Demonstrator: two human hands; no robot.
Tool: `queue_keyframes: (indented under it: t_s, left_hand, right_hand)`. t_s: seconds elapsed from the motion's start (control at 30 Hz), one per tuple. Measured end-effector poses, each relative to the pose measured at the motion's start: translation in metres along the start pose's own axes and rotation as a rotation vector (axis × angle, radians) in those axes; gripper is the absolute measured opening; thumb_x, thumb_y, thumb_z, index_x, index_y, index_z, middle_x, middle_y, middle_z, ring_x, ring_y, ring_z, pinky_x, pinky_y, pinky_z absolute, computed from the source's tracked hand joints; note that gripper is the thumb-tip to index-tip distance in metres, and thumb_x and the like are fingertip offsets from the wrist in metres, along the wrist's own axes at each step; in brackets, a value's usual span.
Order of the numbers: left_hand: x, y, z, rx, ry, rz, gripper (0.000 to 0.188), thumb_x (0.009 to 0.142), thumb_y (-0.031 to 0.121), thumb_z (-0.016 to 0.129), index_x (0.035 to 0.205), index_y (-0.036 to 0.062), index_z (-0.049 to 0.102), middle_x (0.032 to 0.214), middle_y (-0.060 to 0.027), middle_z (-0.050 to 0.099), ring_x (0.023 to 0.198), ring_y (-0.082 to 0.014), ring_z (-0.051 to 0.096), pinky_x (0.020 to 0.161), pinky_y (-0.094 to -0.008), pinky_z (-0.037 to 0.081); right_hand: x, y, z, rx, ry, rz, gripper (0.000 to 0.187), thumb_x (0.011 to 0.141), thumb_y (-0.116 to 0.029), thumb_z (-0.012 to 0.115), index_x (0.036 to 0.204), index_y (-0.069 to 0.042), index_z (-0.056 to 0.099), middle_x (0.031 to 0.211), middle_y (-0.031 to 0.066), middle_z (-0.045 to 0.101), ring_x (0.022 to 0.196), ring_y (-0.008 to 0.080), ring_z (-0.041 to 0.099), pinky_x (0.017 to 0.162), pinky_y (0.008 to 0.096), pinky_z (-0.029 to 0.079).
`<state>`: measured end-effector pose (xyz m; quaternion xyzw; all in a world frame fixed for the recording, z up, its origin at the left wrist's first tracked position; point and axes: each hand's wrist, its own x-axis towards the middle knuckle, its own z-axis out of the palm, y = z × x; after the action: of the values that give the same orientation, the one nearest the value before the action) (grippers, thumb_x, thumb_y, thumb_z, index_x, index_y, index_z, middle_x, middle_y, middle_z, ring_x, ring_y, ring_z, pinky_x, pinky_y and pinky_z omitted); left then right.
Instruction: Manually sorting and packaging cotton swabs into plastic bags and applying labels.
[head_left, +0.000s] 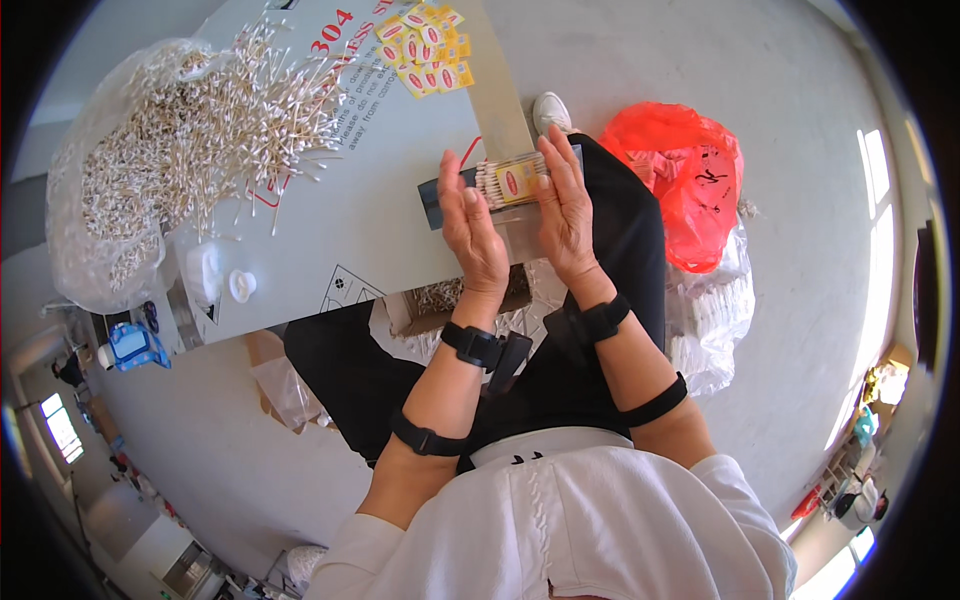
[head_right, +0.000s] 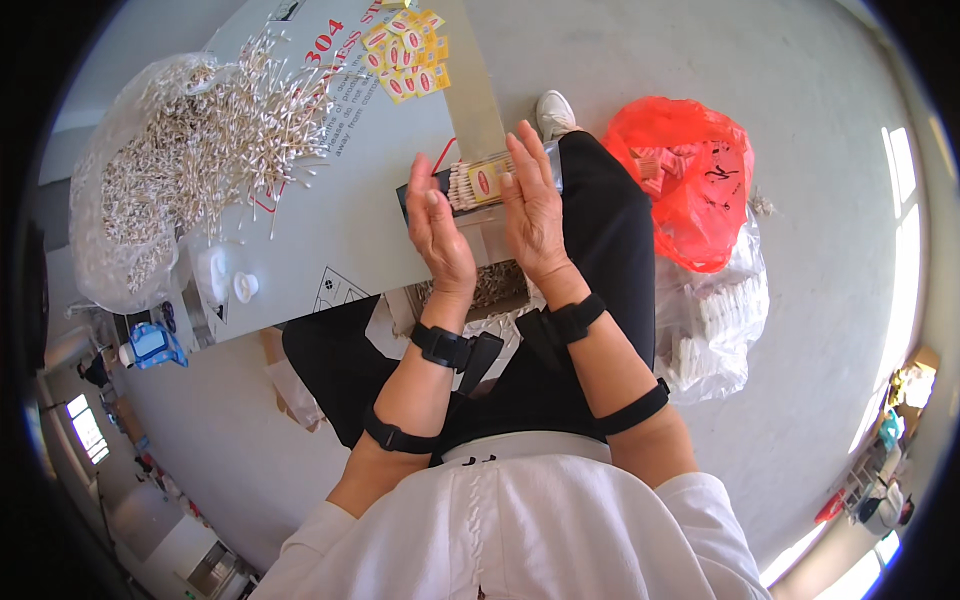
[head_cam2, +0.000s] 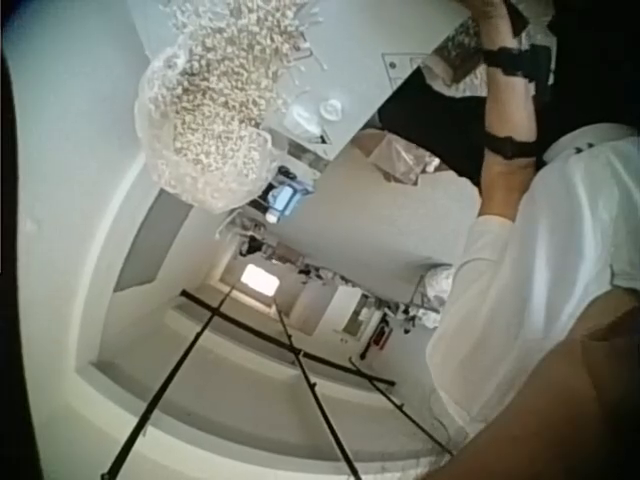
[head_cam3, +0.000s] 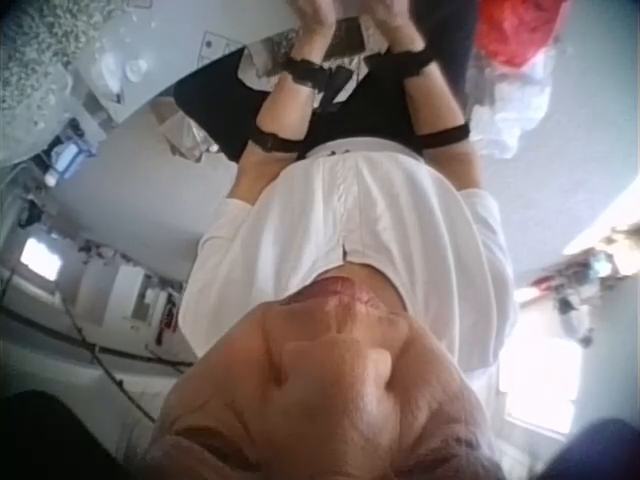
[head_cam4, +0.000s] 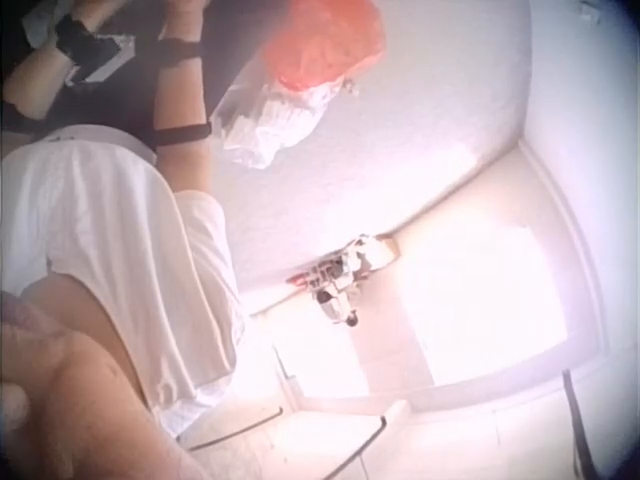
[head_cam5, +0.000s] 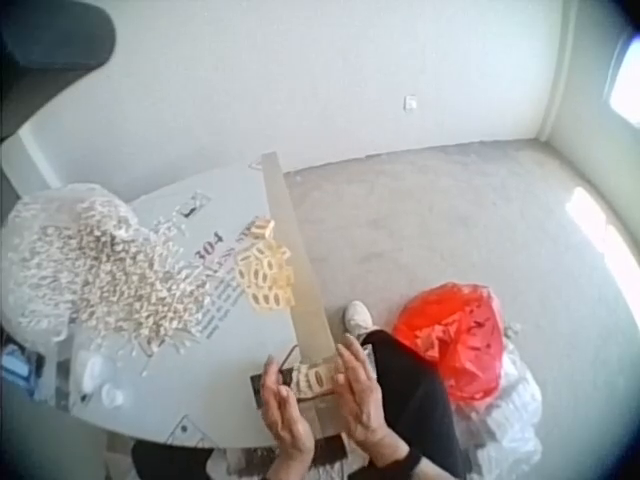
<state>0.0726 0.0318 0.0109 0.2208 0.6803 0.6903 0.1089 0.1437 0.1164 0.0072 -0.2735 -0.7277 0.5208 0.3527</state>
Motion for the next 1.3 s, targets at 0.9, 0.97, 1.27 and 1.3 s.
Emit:
queue_keyframes:
  t_s: [0.9, 0.97, 1.27, 1.3]
  left_hand:
    - [0.016, 0.008, -0.029, 0.986, -0.383, 0.662, 0.008, 0.076, 0.006, 0.065, 0.077, 0.0073, 0.057, 0.084, -0.0046, 0.052, 0.088, -0.0242, 0.052, 0.081, -0.0375, 0.040]
    - [0.016, 0.006, -0.023, 0.961, -0.384, 0.665, 0.007, 0.076, 0.006, 0.064, 0.077, 0.0072, 0.058, 0.084, -0.0047, 0.052, 0.088, -0.0242, 0.052, 0.081, -0.0379, 0.040]
    - [0.027, -0.002, -0.024, 0.430, -0.058, 0.284, 0.020, 0.083, -0.001, 0.063, 0.102, 0.0020, 0.058, 0.104, -0.0145, 0.057, 0.099, -0.0334, 0.053, 0.089, -0.0408, 0.045]
    - [0.035, -0.001, -0.027, 0.569, -0.094, 0.334, 0.019, 0.080, -0.003, 0.065, 0.098, 0.0028, 0.061, 0.099, -0.0124, 0.059, 0.096, -0.0326, 0.054, 0.086, -0.0408, 0.046]
  right_hand:
    - [0.003, 0.002, -0.007, 0.190, 0.041, 0.095, 0.036, 0.104, -0.017, 0.047, 0.134, 0.001, 0.053, 0.149, 0.0153, 0.042, 0.139, 0.0254, 0.039, 0.112, 0.0327, 0.031]
    - [0.003, 0.001, -0.005, 0.208, 0.038, 0.077, 0.036, 0.104, -0.018, 0.047, 0.134, 0.002, 0.052, 0.149, 0.0157, 0.042, 0.139, 0.0259, 0.039, 0.113, 0.0332, 0.031]
    - [0.003, -0.002, -0.005, 0.101, 0.049, 0.062, 0.036, 0.104, -0.016, 0.046, 0.134, 0.002, 0.052, 0.149, 0.0173, 0.042, 0.138, 0.0278, 0.040, 0.111, 0.0340, 0.033]
    - [0.003, -0.001, -0.005, 0.098, 0.050, 0.063, 0.036, 0.104, -0.016, 0.046, 0.134, 0.002, 0.052, 0.149, 0.0173, 0.042, 0.138, 0.0278, 0.040, 0.111, 0.0340, 0.033]
